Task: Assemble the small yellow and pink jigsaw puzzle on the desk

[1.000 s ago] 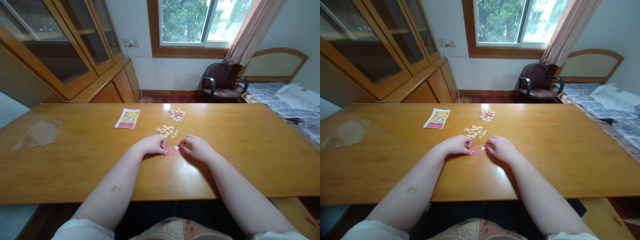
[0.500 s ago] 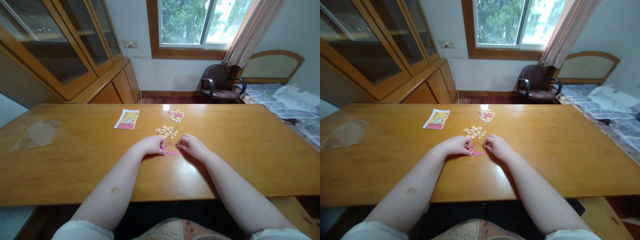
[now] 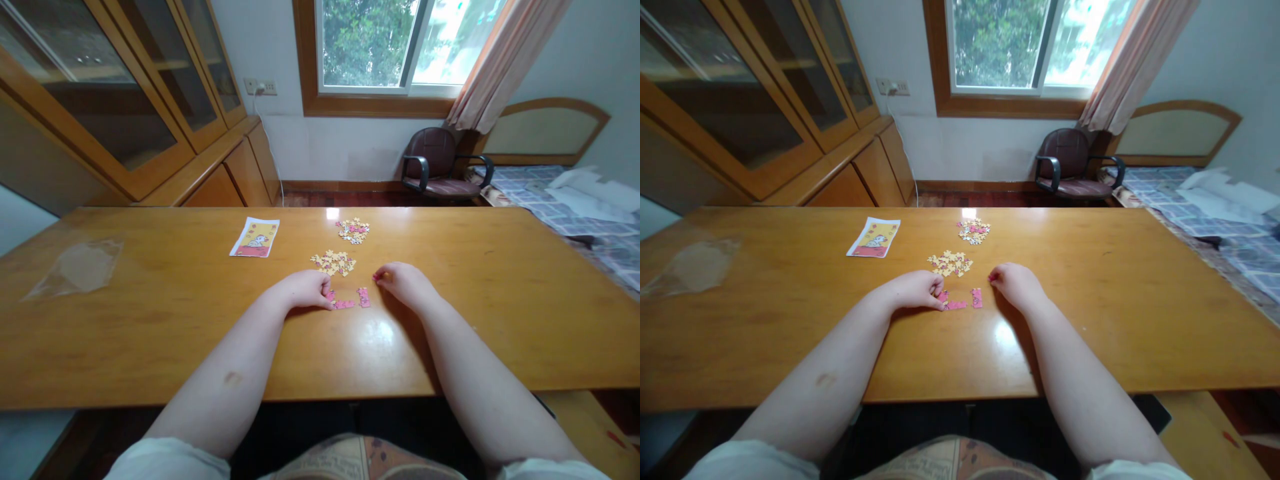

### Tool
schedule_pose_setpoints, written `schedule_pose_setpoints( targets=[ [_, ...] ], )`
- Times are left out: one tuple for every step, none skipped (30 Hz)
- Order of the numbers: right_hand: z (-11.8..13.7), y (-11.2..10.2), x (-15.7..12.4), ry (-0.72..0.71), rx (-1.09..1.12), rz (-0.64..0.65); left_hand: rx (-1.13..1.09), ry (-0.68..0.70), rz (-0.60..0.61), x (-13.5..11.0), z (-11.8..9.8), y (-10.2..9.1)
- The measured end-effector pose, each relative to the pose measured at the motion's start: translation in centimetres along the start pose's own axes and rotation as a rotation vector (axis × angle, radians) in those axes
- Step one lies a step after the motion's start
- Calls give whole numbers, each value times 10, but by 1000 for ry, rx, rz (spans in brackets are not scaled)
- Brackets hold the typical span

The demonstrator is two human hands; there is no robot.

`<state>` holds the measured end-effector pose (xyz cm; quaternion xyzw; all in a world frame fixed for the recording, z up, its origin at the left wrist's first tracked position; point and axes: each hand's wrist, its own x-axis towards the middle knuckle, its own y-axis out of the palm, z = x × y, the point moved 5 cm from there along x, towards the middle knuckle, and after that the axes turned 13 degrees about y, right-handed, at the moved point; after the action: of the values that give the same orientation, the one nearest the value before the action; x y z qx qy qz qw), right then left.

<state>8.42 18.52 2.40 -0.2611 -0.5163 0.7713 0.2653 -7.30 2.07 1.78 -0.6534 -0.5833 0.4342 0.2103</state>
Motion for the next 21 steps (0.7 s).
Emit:
schedule_pose_setpoints(
  targets=[
    [1,2,0,4,-3,7,1,0,-1,0,0,0],
    [1,3,0,8,-9,6,0,0,-2,0,0,0],
    [2,4,0,14,-15,-1,0,0,-4,0,1,1],
    [2,5,0,18,-22,-7,-1,0,-4,1,1,1],
    [3,6,0,19,-30,-15,-2,1,-5,1,1,1],
    [3,6,0,21,-40,-23,-3,3,-6,1,1,1],
    [4,6,0,21,-49,-32,-4,5,-6,1,1,1],
    [5,6,-1,21,-56,-39,-4,7,-7,1,1,1],
    [6,6,-2,20,-58,-46,-4,8,-7,1,1,1],
    [7,5,-3,17,-51,-50,-4,9,-6,1,1,0],
    [8,5,-4,14,-32,-49,-4,9,-5,1,1,0],
    [10,5,-4,12,0,-41,-5,9,-4,1,1,0],
    [11,6,-5,12,42,-28,-7,9,-3,1,1,0],
    [11,6,-5,19,88,-15,-9,9,-2,1,1,0],
    [11,7,-5,29,133,-2,-11,9,-2,1,0,0],
    [10,8,-5,41,174,11,-12,9,-3,0,0,0],
    [9,8,-5,52,210,23,-12,9,-3,0,0,0],
    [8,9,-4,59,236,35,-11,8,-2,0,0,0],
    [7,10,-3,61,252,47,-10,7,-2,0,0,0],
    [6,10,-3,60,257,61,-9,5,-1,0,0,0],
    [5,11,-2,58,255,70,-9,3,-1,0,-1,-1]
  ],
)
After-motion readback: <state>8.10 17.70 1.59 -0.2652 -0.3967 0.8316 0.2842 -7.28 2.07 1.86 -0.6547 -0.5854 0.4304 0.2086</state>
